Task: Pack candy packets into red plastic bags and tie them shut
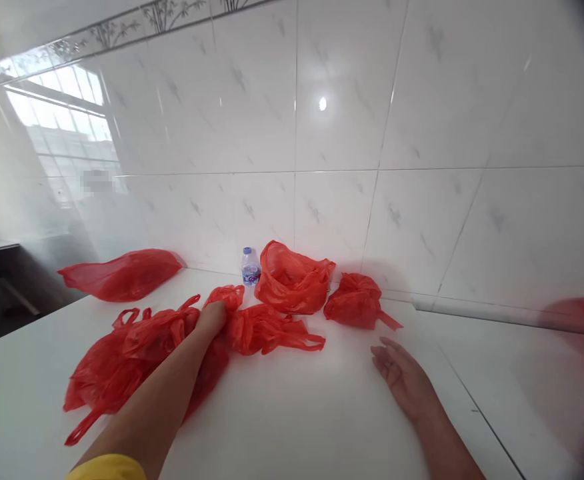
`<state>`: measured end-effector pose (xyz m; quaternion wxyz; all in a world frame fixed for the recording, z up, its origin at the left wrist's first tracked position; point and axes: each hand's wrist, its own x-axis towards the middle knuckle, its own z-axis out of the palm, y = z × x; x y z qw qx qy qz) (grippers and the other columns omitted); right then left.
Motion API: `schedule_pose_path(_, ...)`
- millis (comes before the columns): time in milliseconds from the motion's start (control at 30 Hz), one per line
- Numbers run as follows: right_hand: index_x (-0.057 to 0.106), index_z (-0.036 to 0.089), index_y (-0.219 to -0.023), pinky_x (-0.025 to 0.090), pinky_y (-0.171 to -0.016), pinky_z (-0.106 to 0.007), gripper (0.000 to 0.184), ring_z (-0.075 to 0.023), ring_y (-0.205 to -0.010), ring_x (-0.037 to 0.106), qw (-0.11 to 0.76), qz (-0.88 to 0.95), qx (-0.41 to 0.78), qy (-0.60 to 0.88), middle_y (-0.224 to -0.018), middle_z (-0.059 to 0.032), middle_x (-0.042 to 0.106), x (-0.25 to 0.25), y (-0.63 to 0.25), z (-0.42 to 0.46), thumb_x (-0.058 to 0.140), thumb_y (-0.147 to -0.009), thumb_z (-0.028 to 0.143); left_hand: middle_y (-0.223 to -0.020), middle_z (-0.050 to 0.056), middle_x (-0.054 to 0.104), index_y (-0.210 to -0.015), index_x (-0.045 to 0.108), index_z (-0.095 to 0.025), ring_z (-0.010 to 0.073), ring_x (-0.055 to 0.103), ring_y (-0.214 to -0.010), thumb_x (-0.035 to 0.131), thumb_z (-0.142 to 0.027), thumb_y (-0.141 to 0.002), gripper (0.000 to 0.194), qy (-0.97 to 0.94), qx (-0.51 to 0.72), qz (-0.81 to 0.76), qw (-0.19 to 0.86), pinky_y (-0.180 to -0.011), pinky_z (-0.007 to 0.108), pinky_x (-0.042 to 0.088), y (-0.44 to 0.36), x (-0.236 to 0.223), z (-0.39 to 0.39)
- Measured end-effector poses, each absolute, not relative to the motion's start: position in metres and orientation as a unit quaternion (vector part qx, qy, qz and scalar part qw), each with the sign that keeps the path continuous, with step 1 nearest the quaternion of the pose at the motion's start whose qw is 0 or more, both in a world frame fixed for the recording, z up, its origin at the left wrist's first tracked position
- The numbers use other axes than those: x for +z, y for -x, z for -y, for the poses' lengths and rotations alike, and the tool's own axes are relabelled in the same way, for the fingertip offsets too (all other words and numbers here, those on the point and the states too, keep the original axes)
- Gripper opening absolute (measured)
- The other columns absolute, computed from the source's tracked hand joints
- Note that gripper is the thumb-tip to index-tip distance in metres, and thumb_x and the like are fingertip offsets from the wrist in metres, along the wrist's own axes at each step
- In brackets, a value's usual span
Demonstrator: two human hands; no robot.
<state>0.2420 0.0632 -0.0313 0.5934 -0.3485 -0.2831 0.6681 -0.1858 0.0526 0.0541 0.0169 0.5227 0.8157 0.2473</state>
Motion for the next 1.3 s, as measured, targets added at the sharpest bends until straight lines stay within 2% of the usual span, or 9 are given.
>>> schedule_pose_path(233,0.064,0.019,-0.098,0.055,-0.076,-0.026,0.035,-0.0149,-0.082,0.065,0.580,0.306,0.665,0.358,-0.080,-0.0054,0.070,-0.032,-0.242,-0.065,0.076,-0.066,0.028,-0.094,0.013,0.062,-0.092,0.058,-0.014,0.0274,0.059,-0.091,0.049,-0.035,-0.086,0.024,-0.503,0.289,-0.806,-0.122,-0.071,0.037,0.044,0.180,0.077,-0.052)
schedule_pose_path(500,0.063,0.020,-0.095,0.052,-0.072,-0.026,0.032,-0.0139,-0.076,0.063,0.585,0.334,0.647,0.358,-0.073,-0.0015,0.066,-0.029,-0.236,-0.063,0.075,-0.067,0.030,-0.083,0.005,0.058,-0.075,0.052,-0.020,0.0203,0.055,-0.081,0.053,-0.042,-0.081,0.023,-0.561,0.420,-0.700,-0.137,-0.069,0.030,0.040,0.109,0.105,-0.038)
schedule_pose_path(567,0.063,0.020,-0.092,0.049,-0.064,-0.024,0.029,-0.0118,-0.064,0.058,0.582,0.362,0.628,0.369,-0.059,0.0036,0.057,-0.026,-0.231,-0.060,0.073,-0.068,0.033,-0.077,0.002,0.054,-0.071,0.051,-0.020,0.0181,0.051,-0.077,0.056,-0.039,-0.078,0.021,-0.608,0.496,-0.619,-0.035,-0.069,0.030,0.039,0.074,0.105,-0.032)
schedule_pose_path(633,0.063,0.019,-0.087,0.043,-0.055,-0.022,0.025,-0.0094,-0.052,0.050,0.570,0.408,0.594,0.395,-0.049,0.0075,0.044,-0.024,-0.225,-0.055,0.071,-0.070,0.036,-0.075,0.000,0.053,-0.068,0.050,-0.020,0.0160,0.049,-0.074,0.059,-0.031,-0.074,0.016,-0.644,0.535,-0.524,0.155,-0.066,0.028,0.037,0.035,0.096,-0.028)
schedule_pose_path(733,0.063,0.019,-0.088,0.040,-0.054,-0.022,0.028,-0.0095,-0.054,0.049,0.551,0.471,0.550,0.413,-0.053,0.0063,0.046,-0.025,-0.214,-0.042,0.067,-0.073,0.043,-0.064,-0.004,0.050,-0.063,0.051,-0.018,0.0123,0.046,-0.062,0.059,-0.021,-0.069,0.011,-0.660,0.509,-0.478,0.276,-0.056,0.025,0.034,-0.020,0.069,-0.029)
schedule_pose_path(867,0.060,0.021,-0.097,0.045,-0.066,-0.026,0.041,-0.0150,-0.076,0.057,0.567,0.493,0.540,0.379,-0.079,-0.0002,0.061,-0.029,-0.203,-0.026,0.072,-0.066,0.046,-0.058,-0.006,0.046,-0.063,0.050,-0.017,0.0089,0.040,-0.054,0.062,-0.021,-0.065,0.014,-0.624,0.491,-0.458,0.400,-0.051,0.022,0.031,-0.063,0.027,-0.036)
schedule_pose_path(933,0.060,0.021,-0.095,0.045,-0.070,-0.027,0.035,-0.0151,-0.080,0.056,0.563,0.506,0.539,0.368,-0.086,-0.0012,0.062,-0.029,-0.200,-0.021,0.071,-0.069,0.043,-0.058,-0.006,0.047,-0.065,0.051,-0.017,0.0084,0.041,-0.053,0.064,-0.023,-0.065,0.014,-0.608,0.476,-0.432,0.466,-0.050,0.022,0.033,-0.068,0.013,-0.035)
schedule_pose_path(1133,0.062,0.019,-0.082,0.047,-0.068,-0.029,0.021,-0.0151,-0.071,0.058,0.570,0.439,0.602,0.345,-0.079,-0.0010,0.065,-0.024,-0.209,-0.026,0.069,-0.072,0.035,-0.066,0.000,0.057,-0.075,0.054,-0.016,0.0123,0.054,-0.061,0.069,-0.031,-0.067,0.022,-0.557,0.435,-0.325,0.628,-0.057,0.025,0.043,-0.053,0.000,-0.028)
schedule_pose_path(1300,0.060,0.021,-0.076,0.052,-0.077,-0.031,0.018,-0.0158,-0.078,0.063,0.667,0.252,0.617,0.332,-0.079,-0.0006,0.068,-0.024,-0.236,-0.041,0.073,-0.065,0.024,-0.070,-0.002,0.058,-0.073,0.047,-0.020,0.0116,0.058,-0.065,0.066,-0.033,-0.068,0.024,-0.390,0.571,-0.296,0.659,-0.065,0.025,0.046,-0.030,0.001,-0.045)
